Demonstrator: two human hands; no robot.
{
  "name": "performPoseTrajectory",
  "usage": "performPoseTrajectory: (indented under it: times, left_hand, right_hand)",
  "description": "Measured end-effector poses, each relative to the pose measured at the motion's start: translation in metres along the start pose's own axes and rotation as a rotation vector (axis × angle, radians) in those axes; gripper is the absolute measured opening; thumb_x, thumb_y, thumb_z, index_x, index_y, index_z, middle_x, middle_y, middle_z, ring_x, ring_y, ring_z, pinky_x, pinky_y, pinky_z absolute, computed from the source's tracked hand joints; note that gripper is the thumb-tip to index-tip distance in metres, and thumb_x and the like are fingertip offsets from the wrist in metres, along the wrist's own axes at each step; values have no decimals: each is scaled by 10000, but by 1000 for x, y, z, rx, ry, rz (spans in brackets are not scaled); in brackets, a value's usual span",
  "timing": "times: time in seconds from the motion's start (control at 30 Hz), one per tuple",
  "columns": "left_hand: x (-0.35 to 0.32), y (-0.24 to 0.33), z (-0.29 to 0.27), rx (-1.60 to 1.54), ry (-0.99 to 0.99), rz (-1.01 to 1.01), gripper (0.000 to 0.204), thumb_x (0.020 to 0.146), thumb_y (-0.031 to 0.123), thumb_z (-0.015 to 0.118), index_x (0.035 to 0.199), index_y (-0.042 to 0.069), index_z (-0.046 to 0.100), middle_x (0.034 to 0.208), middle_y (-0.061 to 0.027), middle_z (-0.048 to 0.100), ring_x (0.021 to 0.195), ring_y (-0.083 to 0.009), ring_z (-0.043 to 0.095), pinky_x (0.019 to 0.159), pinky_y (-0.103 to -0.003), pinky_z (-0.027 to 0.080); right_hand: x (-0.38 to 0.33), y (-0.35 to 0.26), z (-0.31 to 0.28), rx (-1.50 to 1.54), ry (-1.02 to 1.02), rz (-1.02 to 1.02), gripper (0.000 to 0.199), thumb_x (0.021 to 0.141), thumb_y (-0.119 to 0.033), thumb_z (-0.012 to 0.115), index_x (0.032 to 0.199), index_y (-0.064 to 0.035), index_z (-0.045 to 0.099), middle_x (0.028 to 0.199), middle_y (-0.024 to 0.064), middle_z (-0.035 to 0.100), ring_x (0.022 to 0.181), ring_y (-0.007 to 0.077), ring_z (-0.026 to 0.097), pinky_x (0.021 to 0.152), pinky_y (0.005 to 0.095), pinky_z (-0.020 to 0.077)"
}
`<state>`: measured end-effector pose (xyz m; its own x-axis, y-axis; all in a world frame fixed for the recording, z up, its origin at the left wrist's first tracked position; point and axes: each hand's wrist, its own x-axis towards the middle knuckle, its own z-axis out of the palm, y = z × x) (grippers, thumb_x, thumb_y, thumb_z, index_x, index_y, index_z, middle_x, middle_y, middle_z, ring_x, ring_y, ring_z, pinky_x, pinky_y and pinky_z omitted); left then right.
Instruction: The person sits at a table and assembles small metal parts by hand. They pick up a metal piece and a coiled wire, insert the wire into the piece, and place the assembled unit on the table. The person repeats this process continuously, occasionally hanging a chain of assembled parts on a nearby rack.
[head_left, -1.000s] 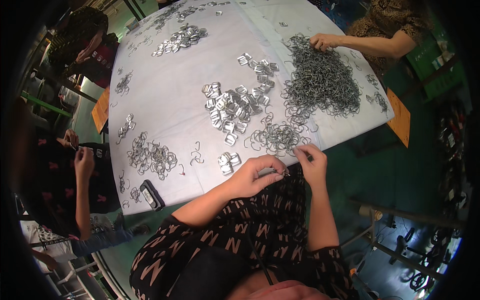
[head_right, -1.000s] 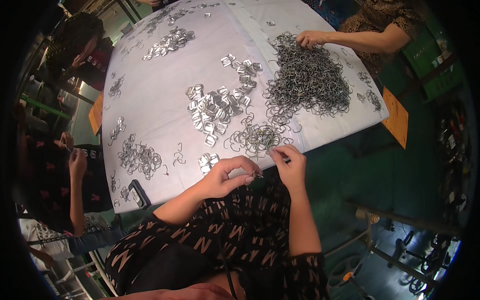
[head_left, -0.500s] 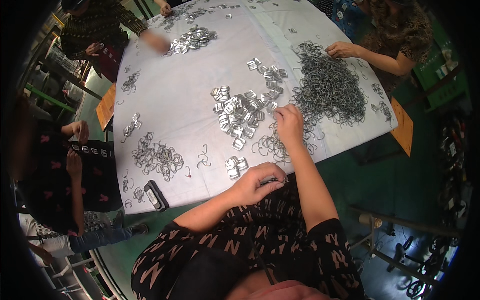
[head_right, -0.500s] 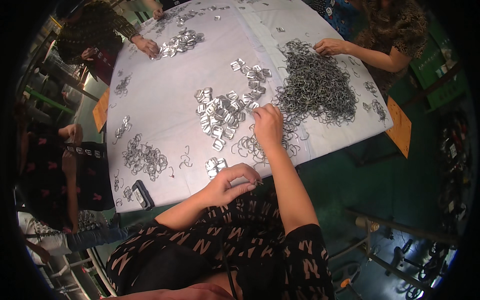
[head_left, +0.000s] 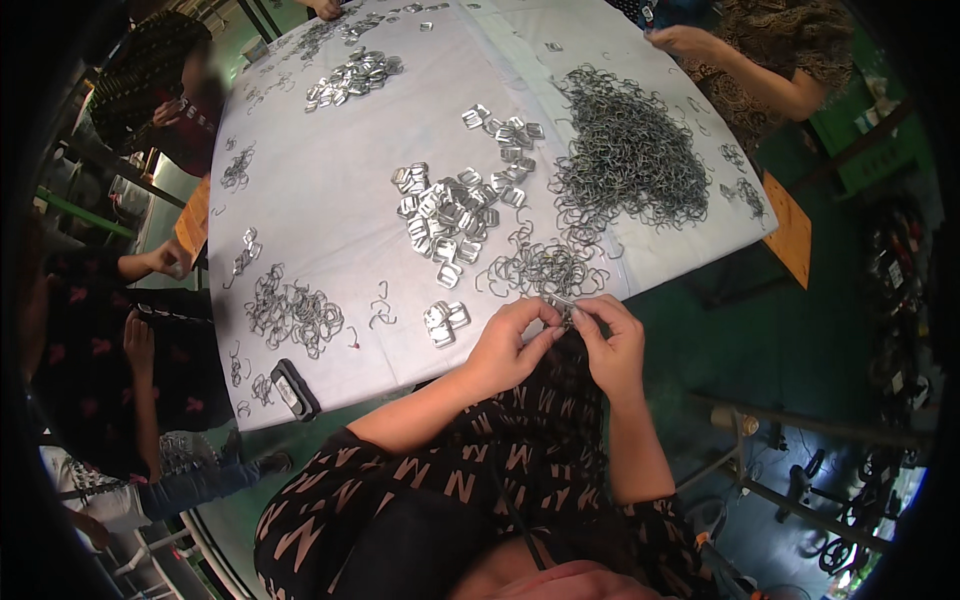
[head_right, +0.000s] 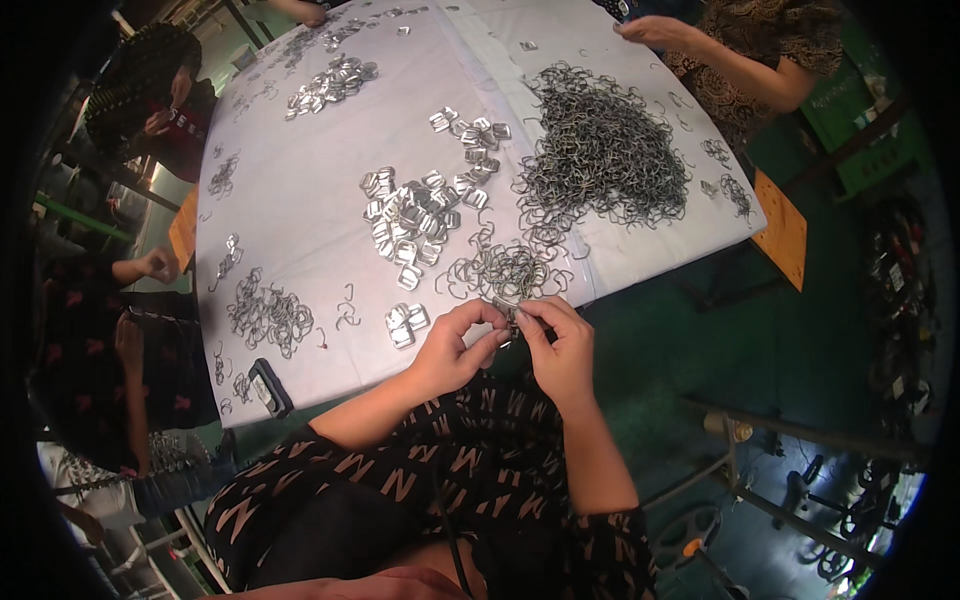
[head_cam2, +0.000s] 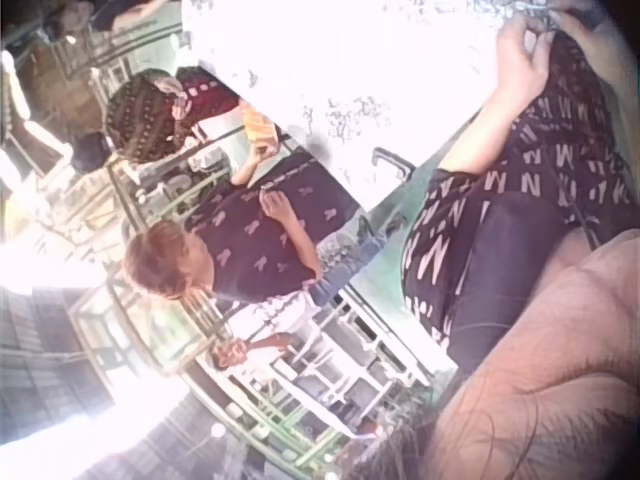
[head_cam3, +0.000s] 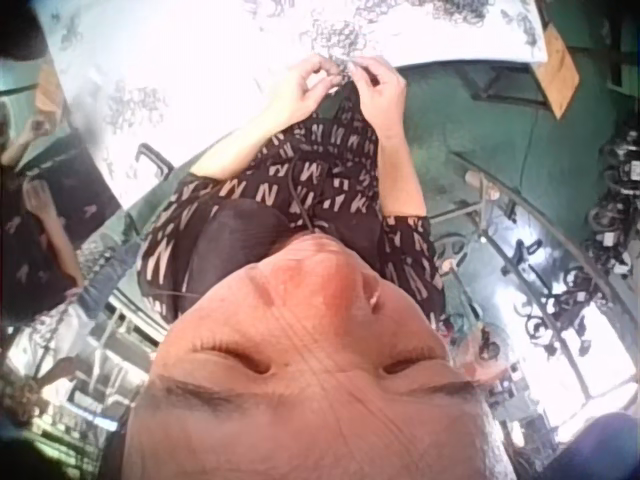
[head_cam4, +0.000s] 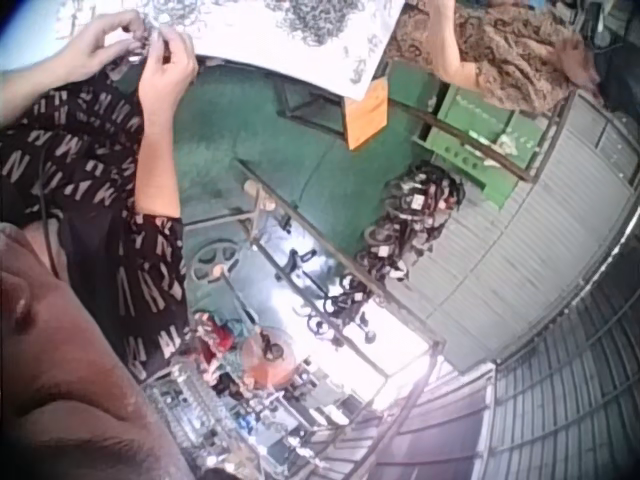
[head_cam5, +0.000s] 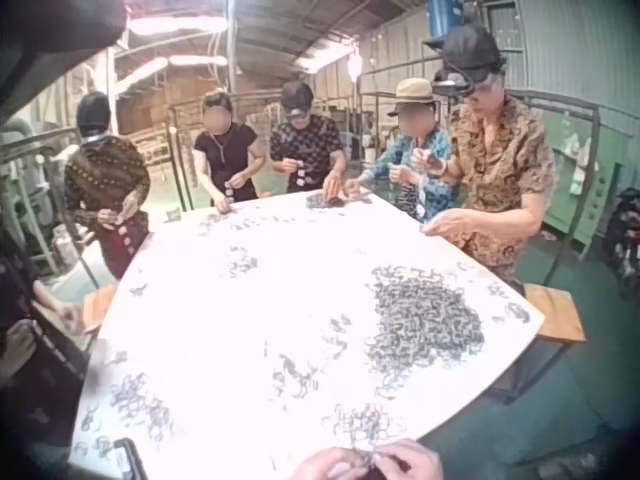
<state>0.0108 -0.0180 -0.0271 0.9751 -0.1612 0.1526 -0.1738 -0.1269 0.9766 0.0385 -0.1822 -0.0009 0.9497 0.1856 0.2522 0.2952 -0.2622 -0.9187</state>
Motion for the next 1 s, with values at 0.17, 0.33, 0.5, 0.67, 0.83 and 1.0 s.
performPoseTrajectory:
  times: [0.17,0.33,0.5,0.67,0.83,1.0]
  left_hand:
    - [-5,-3,8,51,37,-63,80,900,47,627,923,-4,571,764,-22,593,589,-57,534,521,-219,433]
    - [12,13,-18,10,-145,-282,66,827,71,663,862,16,653,778,-133,655,747,-280,631,665,-357,491]
    - [79,-36,-28,668,118,184,78,786,95,672,783,19,688,794,-139,660,772,-305,622,695,-386,503]
    - [142,-70,-10,1139,144,228,130,794,115,614,750,24,694,782,-140,645,740,-300,601,686,-376,502]
    - [161,-57,10,1299,-11,36,137,770,78,566,752,51,700,781,-140,673,750,-269,662,655,-359,536]
    - [170,-45,9,1325,-90,-13,112,755,87,600,777,58,705,792,-148,692,759,-282,699,630,-350,555]
  right_hand:
    - [-12,4,5,-20,85,-24,116,849,-34,644,918,59,641,814,116,635,698,194,602,651,284,470]
    - [-17,9,-2,9,128,14,102,861,-34,633,909,56,628,785,107,616,676,186,585,633,281,460]
    - [-19,15,-12,27,180,25,98,872,-33,626,904,59,618,753,87,585,649,153,555,616,266,446]
    - [-19,16,-16,25,193,25,101,874,-36,628,903,60,616,751,83,583,643,150,548,612,264,443]
    - [-21,16,-20,-3,176,38,99,872,-34,630,901,59,615,754,80,584,646,151,544,612,265,443]
    - [-21,17,-21,-9,167,30,93,869,-27,630,901,59,616,755,81,584,648,151,542,613,263,442]
